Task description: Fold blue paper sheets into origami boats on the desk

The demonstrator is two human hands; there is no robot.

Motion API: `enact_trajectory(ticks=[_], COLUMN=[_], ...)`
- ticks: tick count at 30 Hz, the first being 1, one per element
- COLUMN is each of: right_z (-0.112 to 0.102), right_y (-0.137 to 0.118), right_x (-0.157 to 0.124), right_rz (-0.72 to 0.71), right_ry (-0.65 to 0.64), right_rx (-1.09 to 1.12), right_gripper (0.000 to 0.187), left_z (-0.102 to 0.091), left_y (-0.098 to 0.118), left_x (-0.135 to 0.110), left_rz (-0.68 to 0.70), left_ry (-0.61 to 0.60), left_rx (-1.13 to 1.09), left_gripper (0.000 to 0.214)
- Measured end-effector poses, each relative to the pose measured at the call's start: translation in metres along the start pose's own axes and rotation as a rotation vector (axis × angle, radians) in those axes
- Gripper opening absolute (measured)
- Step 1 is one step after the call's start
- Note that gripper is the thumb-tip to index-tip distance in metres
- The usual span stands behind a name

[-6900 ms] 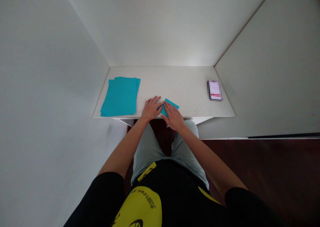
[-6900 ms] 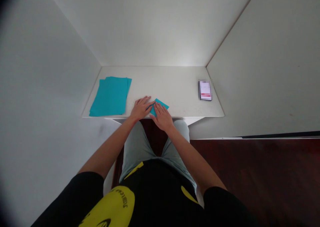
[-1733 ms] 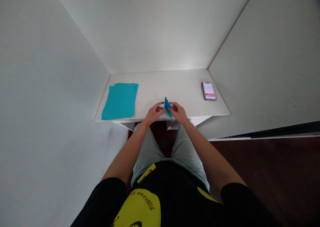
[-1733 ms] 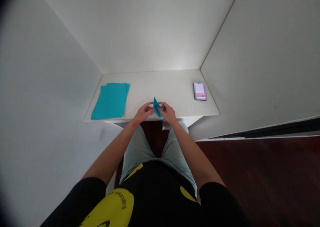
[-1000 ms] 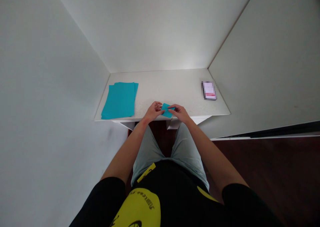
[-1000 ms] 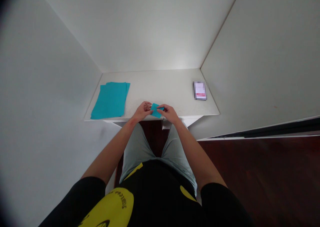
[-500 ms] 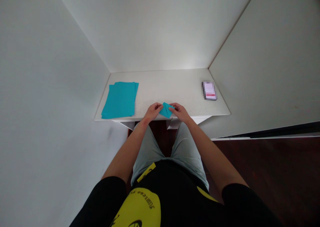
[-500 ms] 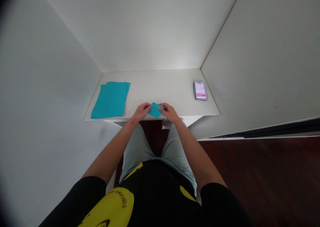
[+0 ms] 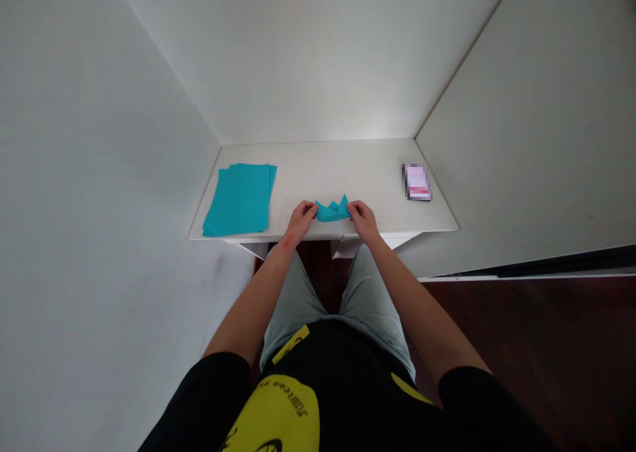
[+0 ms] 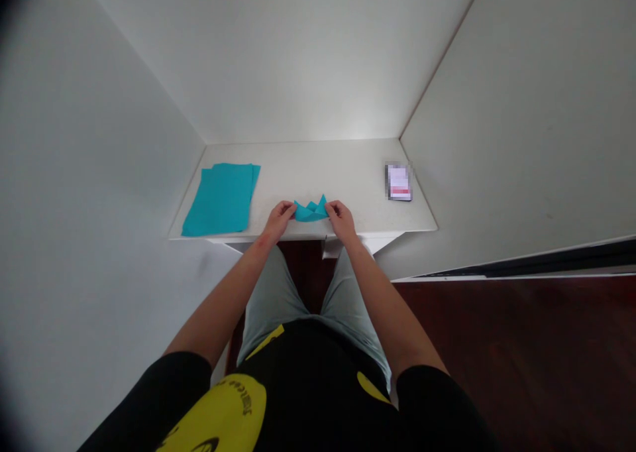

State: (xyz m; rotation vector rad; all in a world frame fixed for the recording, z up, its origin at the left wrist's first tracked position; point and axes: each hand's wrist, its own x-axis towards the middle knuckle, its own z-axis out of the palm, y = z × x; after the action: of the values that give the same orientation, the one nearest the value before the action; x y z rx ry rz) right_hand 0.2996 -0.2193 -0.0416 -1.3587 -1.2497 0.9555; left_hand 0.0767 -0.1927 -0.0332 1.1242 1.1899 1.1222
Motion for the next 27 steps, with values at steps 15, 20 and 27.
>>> enact_trajectory(ticks=[15,20,27], right_z=[0.001,0.001,0.001], right_y=[0.006,0.008,0.006], right_x=[0.002,0.001,-0.005], right_rz=[-0.019,-0.009,0.005], right_ry=[0.137,0.076,-0.044], right_rx=[0.226,0.185,0.083], right_gripper=[0.047,0.052,0.055], left_z=[-0.004,-0.009,-0.008], left_y=[-0.012,-0.004,0.007], left_x=[0.004,-0.005,-0.011], left_rz=[-0.060,0.005,-0.054], left_ry=[0.183,0.006,-0.072], left_rx=[-0.267,-0.089,0.028], left_gripper=[0.041,0.067,0.044])
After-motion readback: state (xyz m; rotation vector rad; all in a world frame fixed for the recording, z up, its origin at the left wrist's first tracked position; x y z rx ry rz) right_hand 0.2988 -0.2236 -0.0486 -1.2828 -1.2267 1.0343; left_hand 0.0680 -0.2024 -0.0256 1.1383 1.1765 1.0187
